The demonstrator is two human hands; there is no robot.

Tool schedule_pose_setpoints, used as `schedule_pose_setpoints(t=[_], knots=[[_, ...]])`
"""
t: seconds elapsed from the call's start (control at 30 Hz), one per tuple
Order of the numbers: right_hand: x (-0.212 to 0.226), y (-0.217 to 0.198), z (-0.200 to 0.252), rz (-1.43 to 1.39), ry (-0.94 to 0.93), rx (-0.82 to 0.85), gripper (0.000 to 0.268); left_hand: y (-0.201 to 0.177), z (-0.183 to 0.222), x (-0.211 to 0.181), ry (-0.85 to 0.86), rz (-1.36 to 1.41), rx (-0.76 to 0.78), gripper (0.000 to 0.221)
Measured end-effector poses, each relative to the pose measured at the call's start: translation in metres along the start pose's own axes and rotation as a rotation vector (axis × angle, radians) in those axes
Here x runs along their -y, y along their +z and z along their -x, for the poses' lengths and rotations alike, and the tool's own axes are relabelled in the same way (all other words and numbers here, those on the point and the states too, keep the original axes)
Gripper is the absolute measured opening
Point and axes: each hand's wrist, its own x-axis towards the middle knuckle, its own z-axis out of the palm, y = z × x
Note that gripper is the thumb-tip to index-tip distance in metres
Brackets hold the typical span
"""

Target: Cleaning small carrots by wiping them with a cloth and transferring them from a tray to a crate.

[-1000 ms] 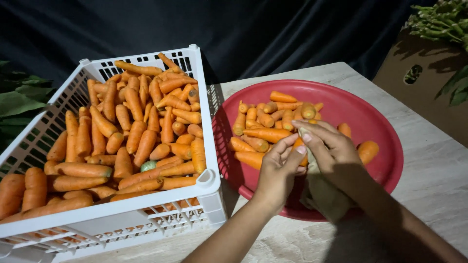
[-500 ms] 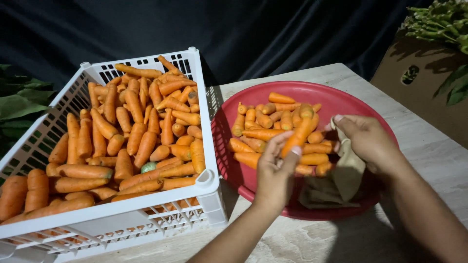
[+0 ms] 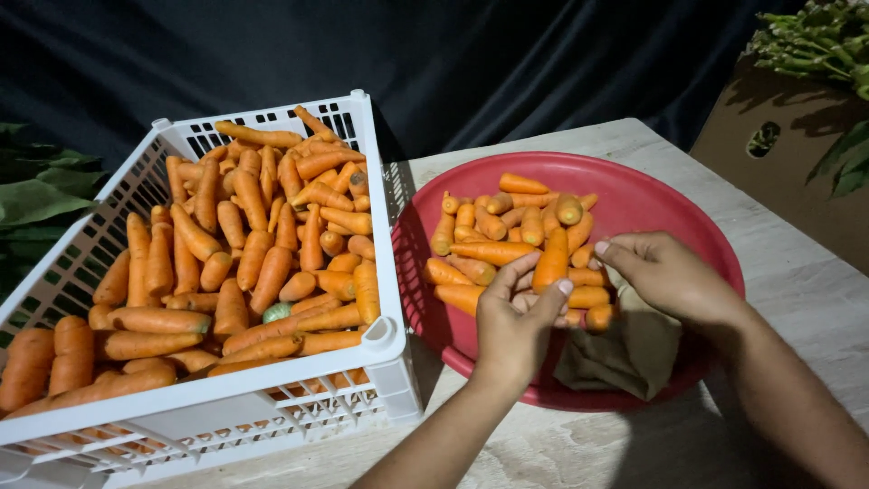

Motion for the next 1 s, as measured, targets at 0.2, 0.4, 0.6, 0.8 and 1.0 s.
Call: schedule_pose_setpoints(t=[0.2, 0.4, 0.6, 0.8, 1.0], knots=[[-0.018, -0.001, -0.016, 0.182, -0.126, -0.004, 0.035, 0.001, 0.005, -0.006, -0.002, -0.031, 0.045, 0.061], [-0.033, 0.001, -0.030, 0.072, -0.361, 0.066, 0.029, -0.011, -0.007, 0.018, 0.178, -0.069, 0.229, 0.056], [-0.024, 0.005, -0.018, 0.040, -0.267, 0.031, 0.029, -0.006, -0.004, 0.023, 0.214, -0.114, 0.211, 0.048], [-0.028, 0.009, -0.017, 0.205, -0.354, -0.096, 0.030, -0.006, 0.002, 0.018, 0.526, -0.647, 0.063, 0.045], [-0.046, 0.016, -0.017, 0.041, -0.495, -0.150, 0.027, 0.008, 0.037, -0.032, 0.505, -0.667, 0.245, 0.058]])
